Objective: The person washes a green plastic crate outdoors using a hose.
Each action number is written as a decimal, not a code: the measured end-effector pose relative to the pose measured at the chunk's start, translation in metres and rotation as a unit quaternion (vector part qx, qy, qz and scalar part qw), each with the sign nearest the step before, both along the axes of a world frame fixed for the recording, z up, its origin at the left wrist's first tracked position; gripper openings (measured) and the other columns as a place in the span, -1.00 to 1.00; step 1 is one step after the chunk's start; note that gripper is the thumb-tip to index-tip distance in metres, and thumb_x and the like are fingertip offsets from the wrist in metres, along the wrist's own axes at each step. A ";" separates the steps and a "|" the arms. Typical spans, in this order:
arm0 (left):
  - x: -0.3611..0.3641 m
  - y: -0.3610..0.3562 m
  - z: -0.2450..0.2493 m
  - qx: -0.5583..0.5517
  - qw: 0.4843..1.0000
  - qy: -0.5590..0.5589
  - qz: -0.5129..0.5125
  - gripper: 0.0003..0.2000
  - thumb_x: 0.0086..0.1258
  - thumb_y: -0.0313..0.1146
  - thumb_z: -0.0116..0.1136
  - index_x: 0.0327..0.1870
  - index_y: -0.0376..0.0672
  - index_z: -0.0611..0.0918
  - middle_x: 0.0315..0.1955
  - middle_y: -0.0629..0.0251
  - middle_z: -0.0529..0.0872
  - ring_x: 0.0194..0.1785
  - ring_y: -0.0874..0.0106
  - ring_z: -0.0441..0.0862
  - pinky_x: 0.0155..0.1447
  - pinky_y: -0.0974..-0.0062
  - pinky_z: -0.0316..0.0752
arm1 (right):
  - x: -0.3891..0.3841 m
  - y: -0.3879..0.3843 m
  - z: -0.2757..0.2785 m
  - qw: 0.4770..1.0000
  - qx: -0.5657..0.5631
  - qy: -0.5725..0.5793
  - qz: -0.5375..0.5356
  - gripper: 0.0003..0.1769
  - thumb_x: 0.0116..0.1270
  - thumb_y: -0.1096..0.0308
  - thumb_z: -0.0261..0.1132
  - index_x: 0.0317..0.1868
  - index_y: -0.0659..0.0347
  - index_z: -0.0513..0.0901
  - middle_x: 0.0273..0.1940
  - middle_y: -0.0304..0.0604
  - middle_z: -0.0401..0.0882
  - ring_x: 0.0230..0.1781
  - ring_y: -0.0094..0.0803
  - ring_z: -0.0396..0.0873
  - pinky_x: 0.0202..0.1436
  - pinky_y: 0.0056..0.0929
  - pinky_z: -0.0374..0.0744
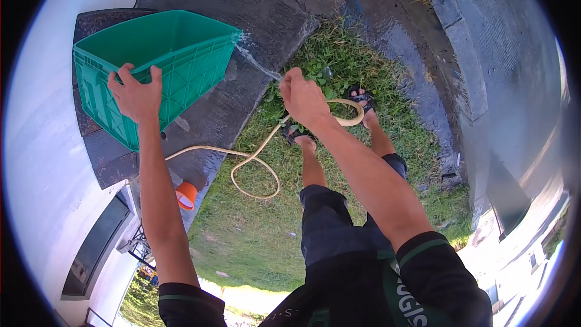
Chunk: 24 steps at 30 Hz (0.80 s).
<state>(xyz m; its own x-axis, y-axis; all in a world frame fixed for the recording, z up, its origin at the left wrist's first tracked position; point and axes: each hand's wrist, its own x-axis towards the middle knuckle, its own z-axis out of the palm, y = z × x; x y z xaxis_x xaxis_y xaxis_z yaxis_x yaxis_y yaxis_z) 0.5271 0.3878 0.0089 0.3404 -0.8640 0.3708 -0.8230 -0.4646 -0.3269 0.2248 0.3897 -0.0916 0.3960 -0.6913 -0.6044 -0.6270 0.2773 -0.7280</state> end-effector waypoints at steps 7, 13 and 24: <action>-0.001 0.000 -0.002 -0.006 1.000 -0.001 0.002 -0.50 0.03 -0.01 0.32 -0.02 0.01 0.51 0.10 0.04 0.37 0.11 0.02 0.48 0.00 0.10 0.51 | 0.002 -0.001 -0.007 0.986 0.066 0.108 0.112 -0.47 0.43 0.07 -0.07 -0.22 0.41 0.63 -0.29 0.22 0.66 -0.25 0.13 0.65 -0.13 -0.03 0.63; -0.002 -0.001 -0.002 -0.001 1.000 0.006 0.017 -0.49 0.02 -0.01 0.32 0.00 0.02 0.50 0.11 0.05 0.36 0.13 0.01 0.46 0.01 0.09 0.51 | -0.001 0.006 -0.022 0.975 0.112 0.135 0.134 -0.44 0.39 0.07 -0.10 -0.23 0.45 0.65 -0.27 0.25 0.65 -0.20 0.11 0.66 -0.07 -0.03 0.63; -0.001 -0.001 -0.006 -0.010 1.000 -0.005 0.009 -0.48 0.02 -0.01 0.33 0.01 0.00 0.50 0.11 0.04 0.35 0.16 0.00 0.42 0.00 0.07 0.51 | -0.004 0.007 -0.021 0.980 0.102 0.129 0.117 -0.41 0.35 0.07 -0.10 -0.27 0.50 0.64 -0.31 0.33 0.62 -0.22 0.18 0.64 -0.05 0.00 0.61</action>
<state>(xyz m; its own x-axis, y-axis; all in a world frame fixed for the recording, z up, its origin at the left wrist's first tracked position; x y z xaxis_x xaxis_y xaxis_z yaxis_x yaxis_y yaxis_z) 0.5262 0.3870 0.0026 0.3516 -0.8502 0.3918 -0.8114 -0.4855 -0.3254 0.2210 0.3970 -0.1130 0.3452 -0.4553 -0.8207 -0.8460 0.2277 -0.4821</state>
